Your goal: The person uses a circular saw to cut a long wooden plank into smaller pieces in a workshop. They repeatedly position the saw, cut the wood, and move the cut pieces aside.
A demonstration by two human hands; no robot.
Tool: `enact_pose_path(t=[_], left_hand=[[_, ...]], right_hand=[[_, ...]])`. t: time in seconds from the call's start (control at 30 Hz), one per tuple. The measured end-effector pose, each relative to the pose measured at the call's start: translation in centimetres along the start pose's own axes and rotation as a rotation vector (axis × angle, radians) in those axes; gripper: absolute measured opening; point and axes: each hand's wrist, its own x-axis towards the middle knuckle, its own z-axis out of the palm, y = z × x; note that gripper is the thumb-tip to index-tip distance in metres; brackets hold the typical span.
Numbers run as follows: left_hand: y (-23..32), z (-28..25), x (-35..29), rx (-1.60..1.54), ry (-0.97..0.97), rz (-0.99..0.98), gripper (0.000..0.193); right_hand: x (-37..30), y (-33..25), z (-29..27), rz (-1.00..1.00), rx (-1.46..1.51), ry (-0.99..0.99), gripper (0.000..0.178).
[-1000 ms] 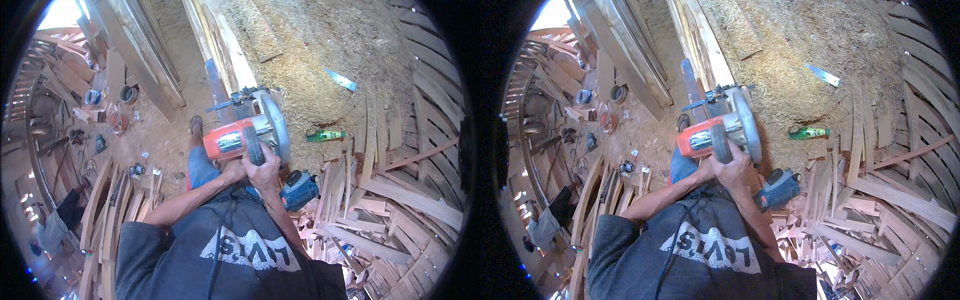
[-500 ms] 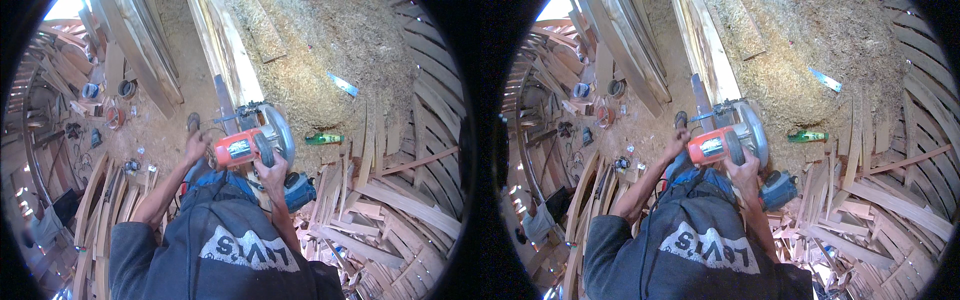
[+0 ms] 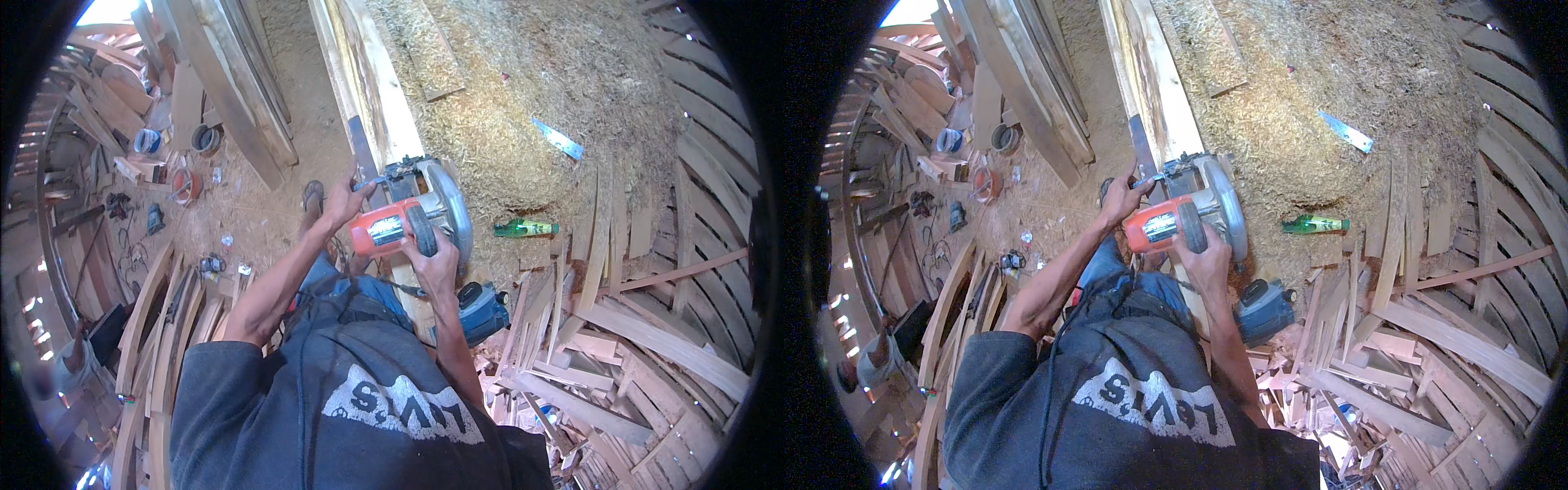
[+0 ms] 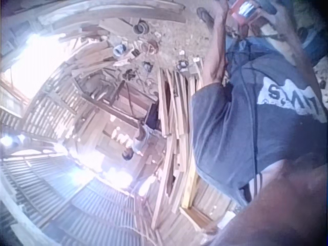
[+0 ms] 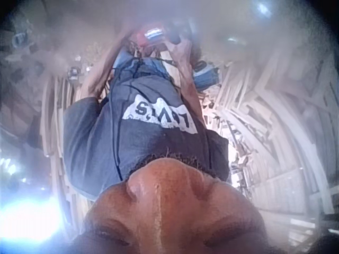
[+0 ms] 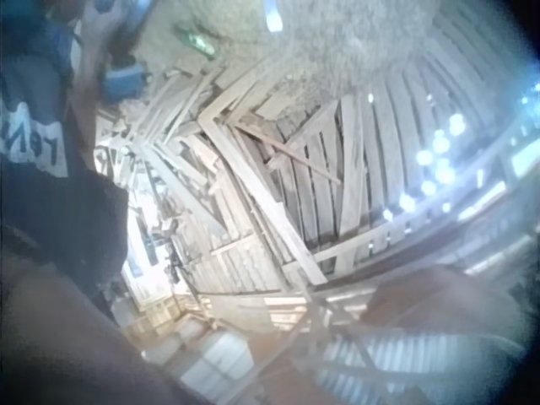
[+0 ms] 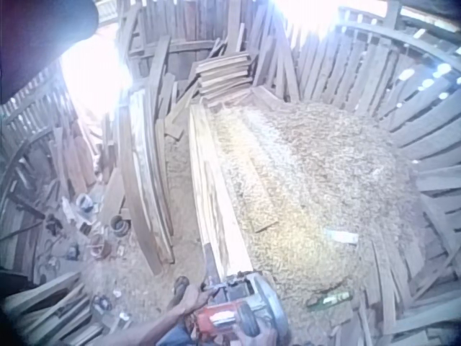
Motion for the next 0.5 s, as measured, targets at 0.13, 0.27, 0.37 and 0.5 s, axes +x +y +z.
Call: enact_pose_path(t=[0.13,0.27,0.37,0.5], left_hand=[[0.0,-0.1,-0.2,-0.01,0.001,0.069,0.081],[1.2,0.7,-3.8,0.155,0.331,0.273,0.054],[9.1,-0.8,-12.8,-0.068,-0.381,-0.061,0.042],[4.6,6.9,-14.6,-0.338,-0.427,0.219,0.04]], right_hand=[[0.1,0.4,0.2,0.034,0.029,-0.015,0.033],[0.1,-0.3,-0.6,0.075,0.021,-0.022,0.035],[0.3,0.3,-0.6,0.032,-0.038,-0.024,0.037],[0.7,0.0,-0.6,0.073,-0.02,-0.088,0.047]])
